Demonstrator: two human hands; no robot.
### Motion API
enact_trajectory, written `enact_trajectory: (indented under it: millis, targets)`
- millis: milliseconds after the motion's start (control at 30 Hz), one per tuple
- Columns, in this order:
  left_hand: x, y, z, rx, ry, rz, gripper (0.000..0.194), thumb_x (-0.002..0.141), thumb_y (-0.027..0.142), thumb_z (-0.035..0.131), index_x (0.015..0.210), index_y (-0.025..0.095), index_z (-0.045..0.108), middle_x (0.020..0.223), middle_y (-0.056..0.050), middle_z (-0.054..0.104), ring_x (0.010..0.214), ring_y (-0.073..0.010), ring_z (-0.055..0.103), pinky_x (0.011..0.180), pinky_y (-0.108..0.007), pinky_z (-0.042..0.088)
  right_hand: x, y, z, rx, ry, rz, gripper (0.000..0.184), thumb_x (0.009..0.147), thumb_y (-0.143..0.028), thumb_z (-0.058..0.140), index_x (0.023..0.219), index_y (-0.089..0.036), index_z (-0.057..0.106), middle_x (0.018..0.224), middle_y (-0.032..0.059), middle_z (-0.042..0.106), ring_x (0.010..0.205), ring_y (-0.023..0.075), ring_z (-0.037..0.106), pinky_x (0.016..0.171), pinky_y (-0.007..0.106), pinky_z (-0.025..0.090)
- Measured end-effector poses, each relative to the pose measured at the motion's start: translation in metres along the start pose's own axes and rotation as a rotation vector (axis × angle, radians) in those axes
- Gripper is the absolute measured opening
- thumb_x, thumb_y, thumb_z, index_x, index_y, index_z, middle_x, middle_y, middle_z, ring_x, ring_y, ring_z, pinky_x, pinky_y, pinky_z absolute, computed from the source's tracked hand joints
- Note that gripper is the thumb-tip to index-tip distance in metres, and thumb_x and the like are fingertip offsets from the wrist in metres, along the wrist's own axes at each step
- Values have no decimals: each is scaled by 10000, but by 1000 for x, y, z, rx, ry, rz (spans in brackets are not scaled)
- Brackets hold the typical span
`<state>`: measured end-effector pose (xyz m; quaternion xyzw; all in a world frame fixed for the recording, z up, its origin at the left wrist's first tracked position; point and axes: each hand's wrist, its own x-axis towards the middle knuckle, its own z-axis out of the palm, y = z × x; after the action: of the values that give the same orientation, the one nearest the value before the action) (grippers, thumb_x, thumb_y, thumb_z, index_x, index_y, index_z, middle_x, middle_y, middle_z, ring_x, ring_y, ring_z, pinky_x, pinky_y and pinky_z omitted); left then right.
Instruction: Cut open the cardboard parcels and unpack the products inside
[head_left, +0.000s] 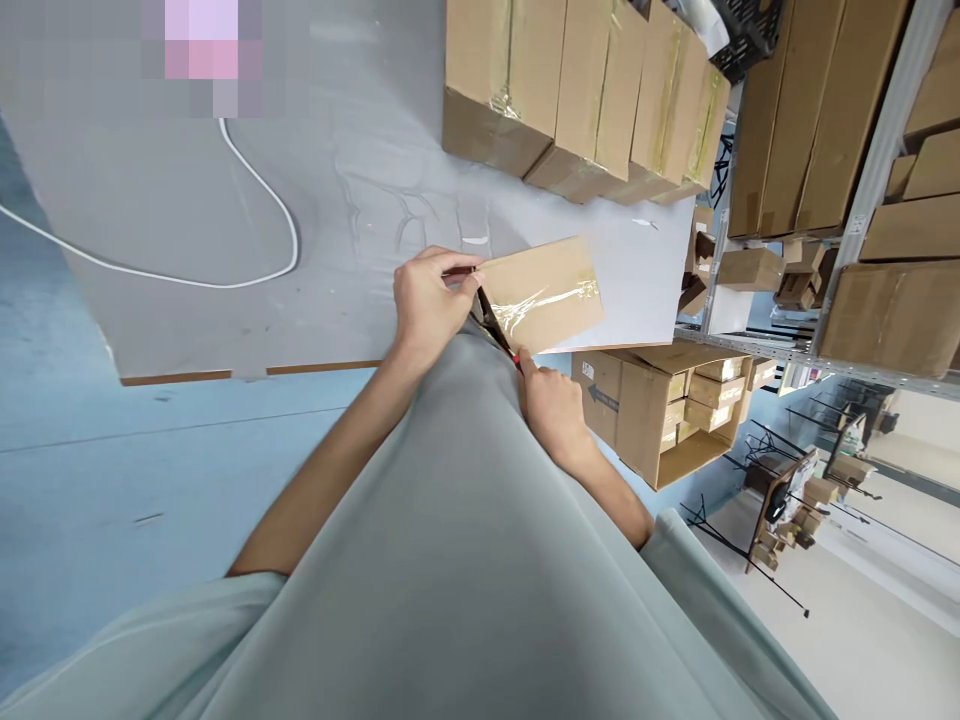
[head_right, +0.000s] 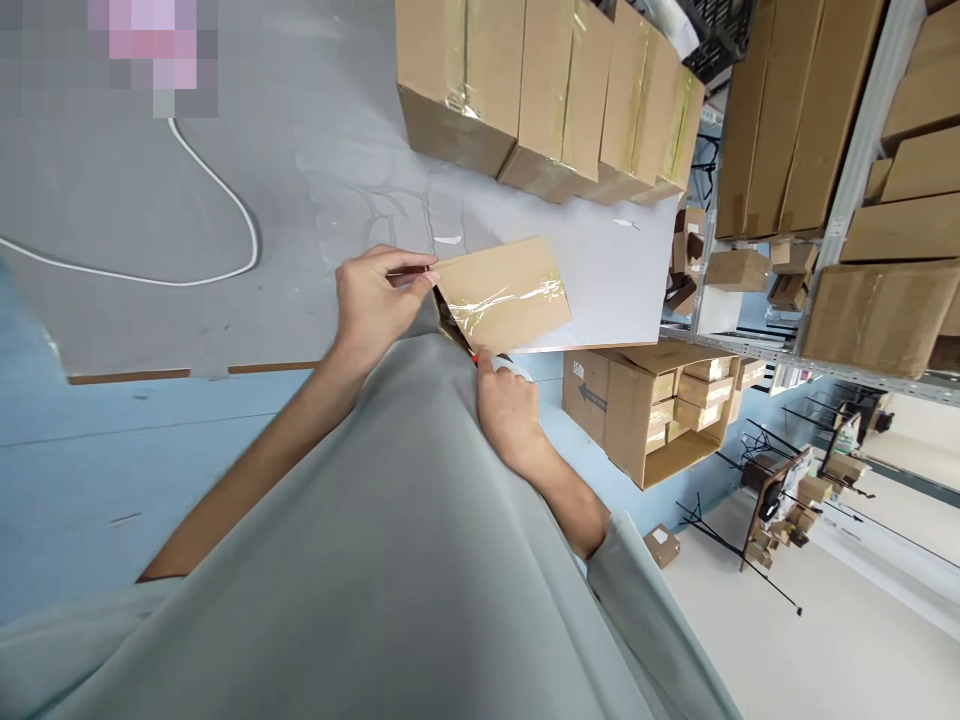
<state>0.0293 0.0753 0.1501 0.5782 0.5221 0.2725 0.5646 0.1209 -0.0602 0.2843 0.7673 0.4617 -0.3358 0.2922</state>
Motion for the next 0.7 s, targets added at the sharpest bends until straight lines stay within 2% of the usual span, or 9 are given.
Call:
enact_trajectory:
  millis: [100, 233, 333, 400, 467, 500, 633, 700]
  targets:
    - [6, -4, 0, 12, -4, 4, 254, 937, 298, 725, 1138, 252, 872, 1211, -48, 826, 1119, -236, 808, 1080, -406, 684, -7, 9, -5, 68, 35, -34, 584, 1197, -269, 377, 1778, -286, 436, 1214, 162, 866, 1113, 321, 847, 916, 391, 636]
    - [24, -5, -1, 49, 7, -11, 305, 968, 428, 742, 1197, 258, 850, 1245, -45, 821, 1150, -240, 797, 1068, -398, 672, -7, 29, -20, 250, 161, -71, 528, 1222, -404, 386, 1732, -350, 509, 1223, 83, 880, 1089, 321, 839, 879, 350, 608]
    - [34, 6, -1, 63, -3, 7, 399, 980, 492, 740, 1255, 218, 831, 1288, -53, 813, 1176, -253, 792, 1094, -448, 645, 0, 55, -25, 356, 277, -11, 523, 1219, -402, 382, 1714, -335, 539, 1288, 71, 871, 1095, 321, 835, 874, 332, 594]
    - [31, 21, 5, 126, 24, 82, 405, 992, 482, 736, 1293, 226, 824, 1348, -58, 801, 1274, -294, 766, 1174, -505, 599, 7, 75, -23, 405, 332, 49, 532, 1210, -374, 382, 1714, -308, 540, 1324, 75, 863, 1114, 325, 832, 885, 332, 593]
    - [23, 38, 20, 223, 30, 200, 367, 1012, 433, 720, 1328, 271, 815, 1434, -59, 781, 1428, -333, 693, 1285, -554, 516, 14, 95, -20, 444, 364, 96, 547, 1197, -340, 386, 1723, -288, 525, 1348, 81, 857, 1139, 326, 829, 903, 334, 595]
    - [17, 46, 31, 268, -6, 263, 350, 1024, 410, 705, 1339, 297, 808, 1476, -55, 768, 1502, -340, 643, 1335, -571, 464, 17, 104, -17, 460, 376, 113, 554, 1191, -328, 387, 1727, -281, 519, 1362, 84, 853, 1153, 326, 827, 915, 337, 597]
    - [-1, 61, 88, 377, -289, 442, 315, 1076, 397, 631, 1340, 333, 792, 1582, -42, 722, 1674, -331, 479, 1445, -631, 267, 31, 131, -9, 518, 388, 134, 560, 1202, -335, 371, 1737, -260, 517, 1423, 109, 831, 1202, 325, 821, 965, 355, 610]
    - [-2, 57, 110, 431, -349, 482, 331, 1104, 389, 582, 1364, 326, 778, 1633, -47, 691, 1719, -325, 416, 1467, -654, 169, 38, 140, -6, 537, 373, 127, 558, 1211, -345, 373, 1743, -262, 519, 1418, 115, 832, 1200, 322, 825, 978, 361, 612]
